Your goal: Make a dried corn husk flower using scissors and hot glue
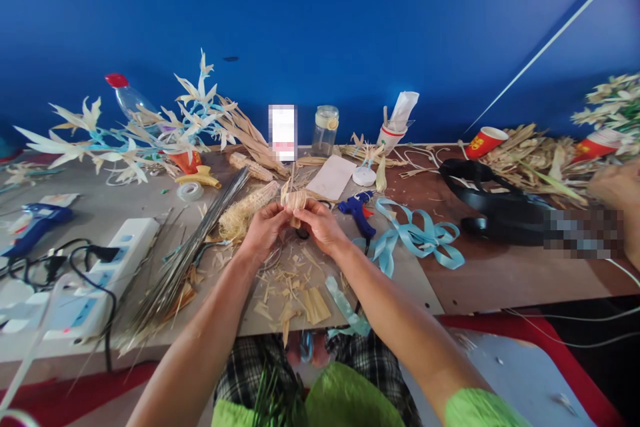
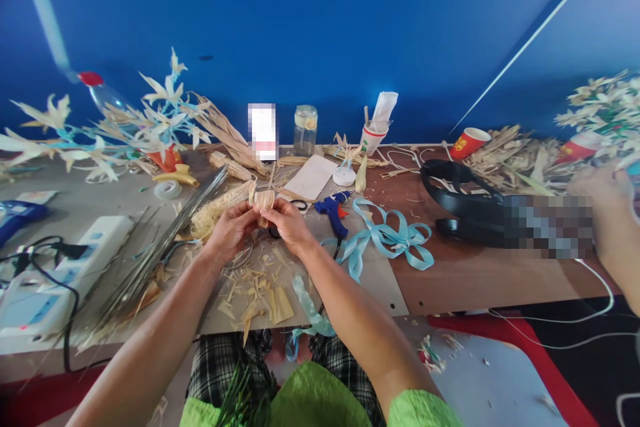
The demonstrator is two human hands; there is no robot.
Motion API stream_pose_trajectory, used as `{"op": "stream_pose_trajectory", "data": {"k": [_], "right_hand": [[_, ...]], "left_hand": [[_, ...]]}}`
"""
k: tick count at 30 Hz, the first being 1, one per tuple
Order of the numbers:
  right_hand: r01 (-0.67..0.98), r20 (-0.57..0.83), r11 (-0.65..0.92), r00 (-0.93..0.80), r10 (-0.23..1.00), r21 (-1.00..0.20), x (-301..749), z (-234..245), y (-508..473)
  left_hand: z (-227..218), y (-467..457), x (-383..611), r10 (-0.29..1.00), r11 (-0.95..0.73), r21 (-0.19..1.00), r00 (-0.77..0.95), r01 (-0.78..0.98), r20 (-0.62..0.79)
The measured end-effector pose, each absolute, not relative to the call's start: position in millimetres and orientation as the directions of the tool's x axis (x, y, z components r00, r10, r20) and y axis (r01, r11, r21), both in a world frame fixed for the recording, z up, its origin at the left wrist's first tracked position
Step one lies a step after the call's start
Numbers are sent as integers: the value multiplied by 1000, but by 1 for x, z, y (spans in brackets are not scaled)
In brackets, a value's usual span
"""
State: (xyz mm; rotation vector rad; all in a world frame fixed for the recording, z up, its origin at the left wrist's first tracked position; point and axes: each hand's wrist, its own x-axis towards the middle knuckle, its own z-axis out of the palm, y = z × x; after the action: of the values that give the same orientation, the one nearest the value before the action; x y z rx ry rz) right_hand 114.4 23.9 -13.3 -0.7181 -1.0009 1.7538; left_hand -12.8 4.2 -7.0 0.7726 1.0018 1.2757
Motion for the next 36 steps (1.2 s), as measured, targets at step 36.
{"op": "stream_pose_trajectory", "data": {"k": [36], "right_hand": [[-420,-81,-294,-455,887,-858,123,-14,25]], "left_hand": [[-11,3,-16,979,188,900,150,-394,-139]]}}
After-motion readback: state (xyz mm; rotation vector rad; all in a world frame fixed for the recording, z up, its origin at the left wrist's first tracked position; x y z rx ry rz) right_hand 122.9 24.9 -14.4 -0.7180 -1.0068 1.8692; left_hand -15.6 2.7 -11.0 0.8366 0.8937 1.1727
